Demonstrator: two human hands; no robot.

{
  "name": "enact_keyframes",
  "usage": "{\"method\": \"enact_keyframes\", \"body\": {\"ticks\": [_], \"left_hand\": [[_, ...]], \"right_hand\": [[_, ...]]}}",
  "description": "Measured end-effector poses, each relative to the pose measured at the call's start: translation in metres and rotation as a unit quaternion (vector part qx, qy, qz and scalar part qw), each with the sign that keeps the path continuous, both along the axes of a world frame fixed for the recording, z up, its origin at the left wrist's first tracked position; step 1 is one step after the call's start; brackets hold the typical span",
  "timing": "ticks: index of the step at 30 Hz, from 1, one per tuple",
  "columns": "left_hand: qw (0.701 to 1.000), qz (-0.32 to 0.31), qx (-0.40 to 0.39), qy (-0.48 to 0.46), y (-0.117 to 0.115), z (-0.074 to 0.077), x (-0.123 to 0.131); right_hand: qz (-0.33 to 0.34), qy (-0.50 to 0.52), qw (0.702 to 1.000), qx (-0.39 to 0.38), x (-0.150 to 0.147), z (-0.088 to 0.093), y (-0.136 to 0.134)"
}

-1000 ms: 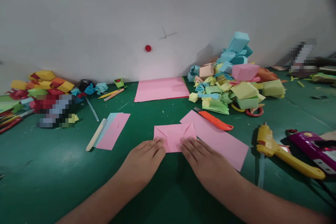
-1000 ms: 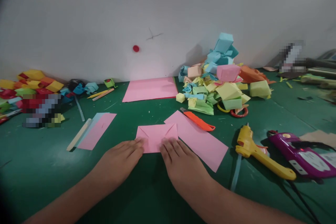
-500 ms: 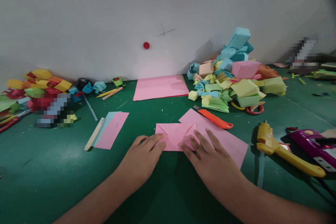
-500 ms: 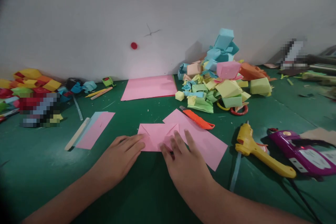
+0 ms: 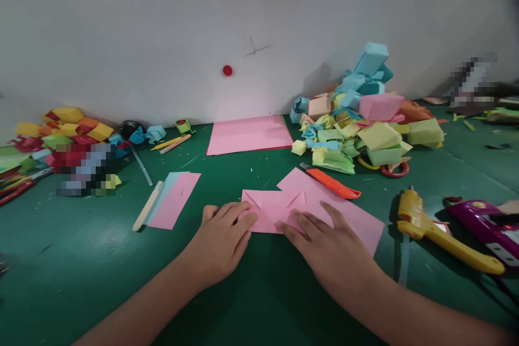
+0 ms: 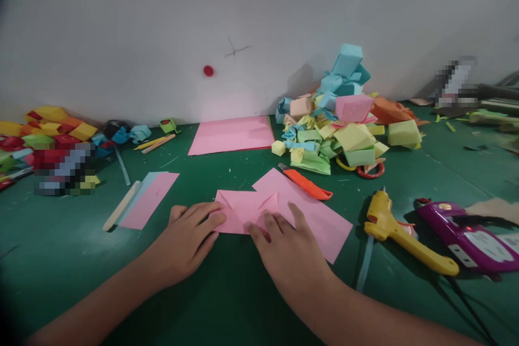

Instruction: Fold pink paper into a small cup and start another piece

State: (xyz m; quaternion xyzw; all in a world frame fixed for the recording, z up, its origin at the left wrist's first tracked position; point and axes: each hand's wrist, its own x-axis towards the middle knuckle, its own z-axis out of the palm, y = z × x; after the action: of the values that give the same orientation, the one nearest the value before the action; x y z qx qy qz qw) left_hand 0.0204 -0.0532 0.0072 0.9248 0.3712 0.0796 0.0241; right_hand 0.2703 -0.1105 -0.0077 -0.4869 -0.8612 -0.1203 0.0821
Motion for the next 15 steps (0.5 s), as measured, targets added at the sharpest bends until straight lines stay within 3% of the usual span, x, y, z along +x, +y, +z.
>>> {"method": "enact_keyframes", "body": {"ticks": [8,15], "left_hand": [[1.0,-0.008,0.005,-0.008,0.0022,-0.0005,-0.0018],[0.998,-0.054,-0.006,-0.041,0.0047,-0.0021,-0.0029]], "right_hand": [[0.007,0.003,1.0,0.011,0.0002,0.0002,-0.0014],[-0.008,-0.004,1.0,-0.007,-0.0015,-0.0009,0.0018]]}}
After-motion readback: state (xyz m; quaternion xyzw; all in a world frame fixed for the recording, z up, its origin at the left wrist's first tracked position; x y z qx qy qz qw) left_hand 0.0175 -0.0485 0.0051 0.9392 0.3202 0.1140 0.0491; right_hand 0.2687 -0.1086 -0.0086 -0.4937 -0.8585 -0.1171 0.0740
